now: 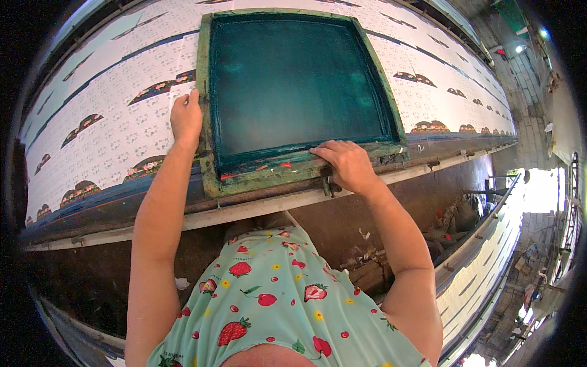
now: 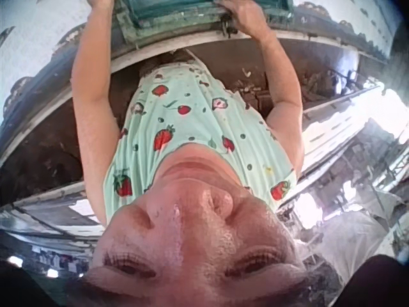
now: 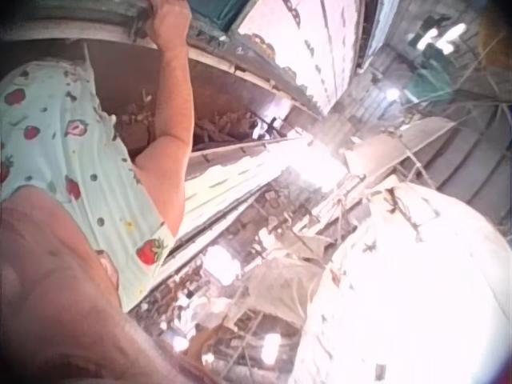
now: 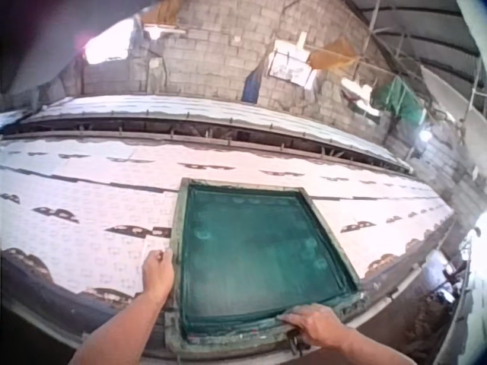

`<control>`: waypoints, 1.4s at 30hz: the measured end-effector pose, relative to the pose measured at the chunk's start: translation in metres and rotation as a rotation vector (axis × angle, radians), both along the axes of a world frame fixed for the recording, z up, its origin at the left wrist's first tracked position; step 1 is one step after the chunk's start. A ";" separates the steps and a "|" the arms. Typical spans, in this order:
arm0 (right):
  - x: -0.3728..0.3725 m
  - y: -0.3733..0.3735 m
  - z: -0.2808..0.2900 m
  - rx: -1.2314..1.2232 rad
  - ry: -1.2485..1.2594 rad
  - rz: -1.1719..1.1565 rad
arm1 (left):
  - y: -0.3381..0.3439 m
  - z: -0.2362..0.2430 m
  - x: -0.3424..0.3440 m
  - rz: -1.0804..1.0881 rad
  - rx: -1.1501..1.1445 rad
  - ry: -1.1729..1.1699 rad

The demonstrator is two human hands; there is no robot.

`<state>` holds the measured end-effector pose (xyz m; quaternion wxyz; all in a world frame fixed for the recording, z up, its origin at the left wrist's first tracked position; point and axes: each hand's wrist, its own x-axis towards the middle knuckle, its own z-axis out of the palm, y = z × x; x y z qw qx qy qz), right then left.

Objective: The person repeatedly positions a green screen-printing frame over a long roll of patterned fabric and uses a squeegee to pull ink across the mesh. The person lifts and repositions the frame multiple times along the fabric roll to continue printing.

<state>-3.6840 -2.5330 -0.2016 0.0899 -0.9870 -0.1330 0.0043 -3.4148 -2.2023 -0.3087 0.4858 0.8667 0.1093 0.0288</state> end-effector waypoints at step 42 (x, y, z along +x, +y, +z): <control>0.502 -0.149 -0.074 -0.132 -0.305 0.000 | -0.014 0.031 -0.014 0.306 -0.068 0.095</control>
